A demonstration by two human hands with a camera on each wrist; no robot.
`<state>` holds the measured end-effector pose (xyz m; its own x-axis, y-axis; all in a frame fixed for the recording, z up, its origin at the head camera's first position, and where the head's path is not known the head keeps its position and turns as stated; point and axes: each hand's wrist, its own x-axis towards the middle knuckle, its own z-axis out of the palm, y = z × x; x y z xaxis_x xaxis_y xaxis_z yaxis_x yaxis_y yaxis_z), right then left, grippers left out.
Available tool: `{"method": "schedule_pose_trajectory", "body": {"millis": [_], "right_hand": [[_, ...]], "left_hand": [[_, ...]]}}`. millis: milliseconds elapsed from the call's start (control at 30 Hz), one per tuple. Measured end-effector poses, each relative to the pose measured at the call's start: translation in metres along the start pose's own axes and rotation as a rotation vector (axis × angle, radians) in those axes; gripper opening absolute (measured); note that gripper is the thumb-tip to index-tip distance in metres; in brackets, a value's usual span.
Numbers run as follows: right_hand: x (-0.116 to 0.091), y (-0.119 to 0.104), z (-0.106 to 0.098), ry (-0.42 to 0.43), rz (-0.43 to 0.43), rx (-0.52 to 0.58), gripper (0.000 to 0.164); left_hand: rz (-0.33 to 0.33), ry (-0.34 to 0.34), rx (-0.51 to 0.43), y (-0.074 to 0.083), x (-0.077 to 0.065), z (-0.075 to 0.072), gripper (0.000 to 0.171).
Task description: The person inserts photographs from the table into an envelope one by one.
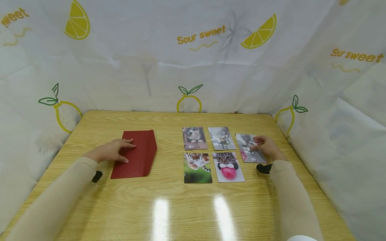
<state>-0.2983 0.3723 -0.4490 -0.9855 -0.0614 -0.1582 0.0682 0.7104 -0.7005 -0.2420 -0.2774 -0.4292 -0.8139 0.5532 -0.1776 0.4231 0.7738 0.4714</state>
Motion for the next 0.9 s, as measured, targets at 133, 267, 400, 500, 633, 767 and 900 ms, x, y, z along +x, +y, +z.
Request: {"method": "schedule_pose_trajectory", "body": {"millis": [133,267,400,500,633,767,900], "right_hand": [[0.000,0.000,-0.001,-0.006,0.009,0.005,0.057],[0.000,0.000,-0.001,-0.011,0.016,0.002,0.056],[0.002,0.001,-0.001,-0.012,0.017,0.000,0.056],[0.002,0.001,0.000,-0.013,0.015,-0.004,0.056],[0.003,0.002,0.000,-0.015,0.009,-0.004,0.057],[0.003,0.003,-0.001,-0.014,0.002,-0.002,0.056],[0.003,0.003,-0.001,-0.015,-0.003,0.000,0.056]], "left_hand": [[0.007,-0.001,0.006,0.005,0.004,0.001,0.065],[0.000,-0.007,0.012,0.007,0.009,0.004,0.065],[0.003,-0.012,0.014,0.008,0.015,0.007,0.064],[0.014,-0.009,0.012,0.011,0.019,0.009,0.064],[0.015,-0.008,0.010,0.016,0.023,0.010,0.064],[0.013,-0.012,0.008,0.021,0.026,0.010,0.065],[0.005,-0.020,0.016,0.025,0.031,0.011,0.065]]}}
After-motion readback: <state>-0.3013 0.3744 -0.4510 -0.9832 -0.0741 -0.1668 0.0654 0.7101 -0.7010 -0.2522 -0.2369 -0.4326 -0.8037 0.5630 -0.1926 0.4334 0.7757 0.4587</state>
